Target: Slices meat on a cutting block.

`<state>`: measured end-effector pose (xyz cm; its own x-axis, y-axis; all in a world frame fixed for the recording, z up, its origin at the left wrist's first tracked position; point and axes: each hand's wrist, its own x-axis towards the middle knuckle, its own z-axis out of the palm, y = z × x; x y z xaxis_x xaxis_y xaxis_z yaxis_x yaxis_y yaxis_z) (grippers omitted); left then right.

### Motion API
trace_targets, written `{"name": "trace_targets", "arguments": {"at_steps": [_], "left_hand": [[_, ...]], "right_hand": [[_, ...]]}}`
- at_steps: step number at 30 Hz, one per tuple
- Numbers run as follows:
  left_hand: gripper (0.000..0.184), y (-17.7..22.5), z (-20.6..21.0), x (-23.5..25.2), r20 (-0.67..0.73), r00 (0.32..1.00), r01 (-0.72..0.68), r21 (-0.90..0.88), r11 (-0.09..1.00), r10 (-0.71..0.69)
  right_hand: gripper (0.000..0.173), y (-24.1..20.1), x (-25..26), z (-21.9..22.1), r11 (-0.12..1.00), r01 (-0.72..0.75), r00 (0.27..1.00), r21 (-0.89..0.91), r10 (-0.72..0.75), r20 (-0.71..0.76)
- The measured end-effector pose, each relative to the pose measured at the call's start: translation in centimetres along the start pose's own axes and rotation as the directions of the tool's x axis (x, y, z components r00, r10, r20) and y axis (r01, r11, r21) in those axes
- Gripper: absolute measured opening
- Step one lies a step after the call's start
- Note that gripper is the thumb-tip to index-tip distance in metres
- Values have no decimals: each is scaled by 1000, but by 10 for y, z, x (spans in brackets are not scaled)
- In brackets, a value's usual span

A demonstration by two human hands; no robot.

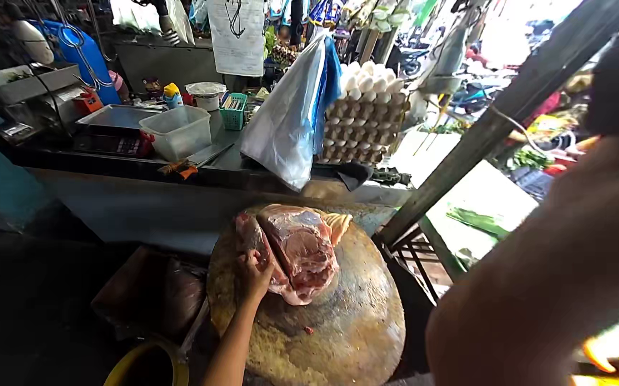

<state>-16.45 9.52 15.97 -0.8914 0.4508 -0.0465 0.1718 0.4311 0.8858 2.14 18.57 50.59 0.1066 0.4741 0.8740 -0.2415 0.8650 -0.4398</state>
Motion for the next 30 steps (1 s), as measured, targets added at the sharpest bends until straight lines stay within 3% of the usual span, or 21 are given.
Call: {"name": "trace_targets", "arguments": {"at_steps": [2, 3, 4, 5, 6, 7, 8, 10, 12, 14, 16, 17, 18, 20, 22, 25, 28, 30], "left_hand": [[51, 1, 0, 0, -11, 1000, -18, -10, 1000, 17], [51, 0, -1, -1, -11, 1000, -25, -17, 1000, 24], [52, -1, -1, -1, -6, 1000, -29, -23, 999, 29], [54, -3, -2, -1, 5, 1000, -21, -23, 1000, 21], [53, -13, -2, -5, 13, 1000, -11, -24, 1000, 11], [51, -25, -7, -8, 25, 1000, -9, -55, 998, 11], [47, -32, -10, -1, 15, 1000, -25, -126, 992, 27], [34, -40, -16, -3, 56, 998, 52, -305, 951, -36], [62, -32, -41, -5, 214, 958, 267, -437, 859, -189], [84, -36, -62, -1, 271, 926, 359, -414, 837, -263], [66, -45, -67, 5, 179, 959, 253, -198, 947, -219], [45, -51, -66, 8, 146, 976, 162, 2, 987, -161], [40, -53, -66, 10, 182, 974, 88, 240, 967, -134], [82, -54, -57, 8, 270, 943, 9, 561, 828, -193], [81, -49, -48, 10, 273, 947, -47, 641, 766, -171], [50, -29, -48, 20, 306, 941, -53, 557, 829, -146], [48, -5, -48, 25, 179, 981, 33, 212, 977, -72], [53, 18, -37, 19, 76, 997, 25, 57, 998, -29]], "right_hand": [[21, 34, -84, -2, 987, -127, 956, -93, 147, 252], [30, 61, -154, -12, 949, -232, 865, -212, 301, 402], [37, 87, -220, -28, 849, -310, 662, -427, 516, 544], [43, 109, -268, -42, 683, -272, 370, -678, 724, 582], [45, 124, -303, -52, 518, -164, 81, -840, 855, 511], [47, 131, -324, -50, 407, -79, -118, -910, 903, 413], [48, 137, -326, -42, 367, -38, -196, -930, 910, 367], [47, 140, -330, -43, 354, 3, -219, -935, 913, 345], [47, 142, -332, -46, 369, 11, -208, -929, 910, 359], [46, 146, -333, -49, 387, 10, -198, -922, 904, 378], [46, 152, -332, -52, 387, 9, -195, -922, 905, 378], [45, 154, -330, -53, 382, 7, -195, -924, 907, 373], [44, 155, -328, -54, 377, 1, -195, -926, 909, 369], [44, 155, -322, -54, 369, -15, -196, -929, 910, 365], [43, 158, -314, -52, 374, -32, -203, -927, 906, 372], [43, 162, -302, -49, 371, -55, -233, -927, 898, 373], [42, 161, -300, -46, 356, -51, -246, -933, 901, 357], [42, 157, -303, -44, 344, -54, -235, -937, 908, 347]]}}
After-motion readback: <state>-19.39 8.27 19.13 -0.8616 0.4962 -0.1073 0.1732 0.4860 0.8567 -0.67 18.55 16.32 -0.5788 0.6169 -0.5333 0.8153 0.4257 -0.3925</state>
